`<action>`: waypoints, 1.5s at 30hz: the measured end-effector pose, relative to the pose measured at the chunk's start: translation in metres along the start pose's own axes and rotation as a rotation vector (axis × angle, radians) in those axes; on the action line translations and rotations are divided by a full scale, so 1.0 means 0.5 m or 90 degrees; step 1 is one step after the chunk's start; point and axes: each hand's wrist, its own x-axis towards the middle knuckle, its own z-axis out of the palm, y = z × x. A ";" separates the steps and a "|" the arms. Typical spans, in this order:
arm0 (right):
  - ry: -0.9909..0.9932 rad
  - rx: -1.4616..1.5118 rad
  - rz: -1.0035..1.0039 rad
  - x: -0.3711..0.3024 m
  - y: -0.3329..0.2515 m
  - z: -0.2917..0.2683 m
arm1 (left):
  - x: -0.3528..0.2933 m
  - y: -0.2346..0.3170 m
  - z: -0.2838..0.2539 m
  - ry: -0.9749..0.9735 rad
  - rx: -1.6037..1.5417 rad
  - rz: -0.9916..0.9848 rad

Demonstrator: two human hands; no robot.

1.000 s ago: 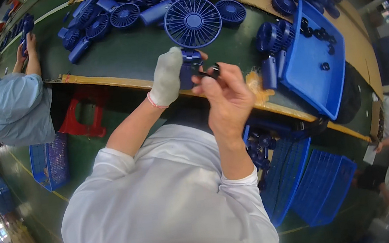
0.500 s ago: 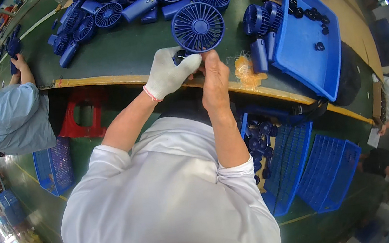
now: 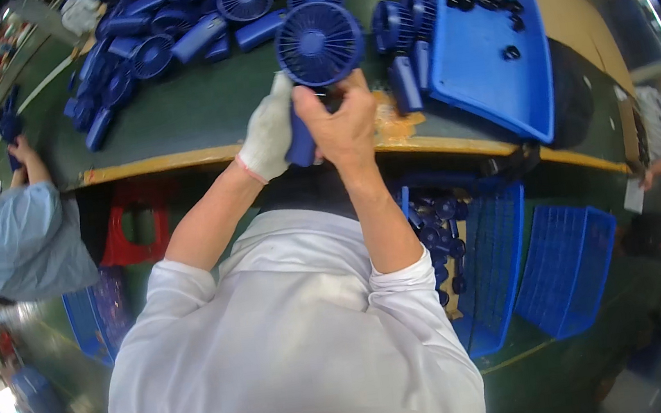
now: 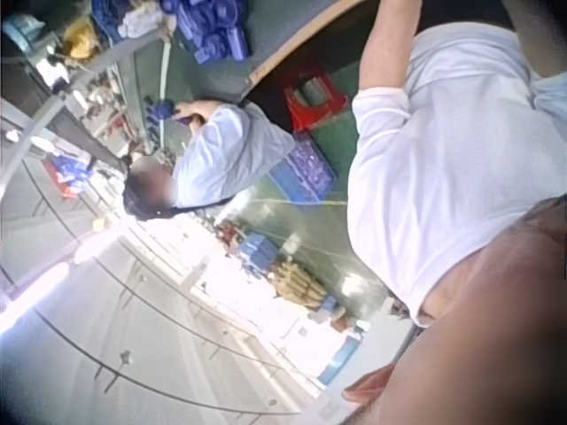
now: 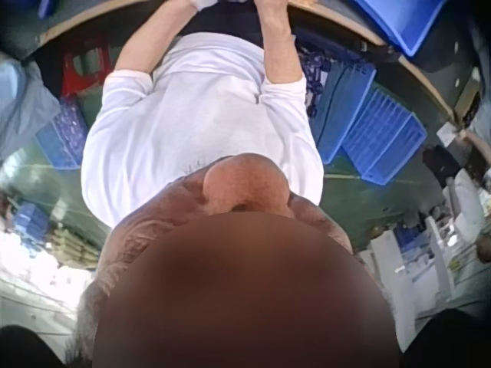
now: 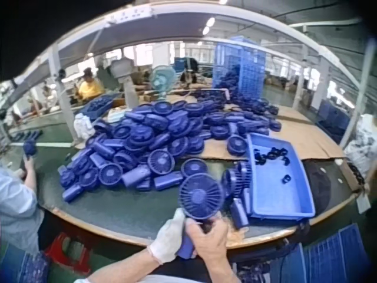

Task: The person assembles portable fans by hand, picking up a fan body and a black clip, fitting the clip onto the fan, and placing the assembled unit into a blue crate.

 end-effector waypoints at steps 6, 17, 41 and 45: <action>-0.049 -0.089 -0.052 0.032 -0.013 -0.034 | 0.005 0.017 -0.006 -0.048 0.072 0.053; -0.118 -0.044 -0.083 0.080 0.001 -0.074 | 0.085 -0.018 -0.034 0.044 0.690 0.596; 0.096 -0.967 0.052 0.393 0.075 -0.438 | 0.156 0.115 -0.129 0.074 1.162 0.362; 0.070 -1.044 0.059 0.409 0.129 -0.492 | 0.117 0.093 -0.144 0.072 1.214 0.492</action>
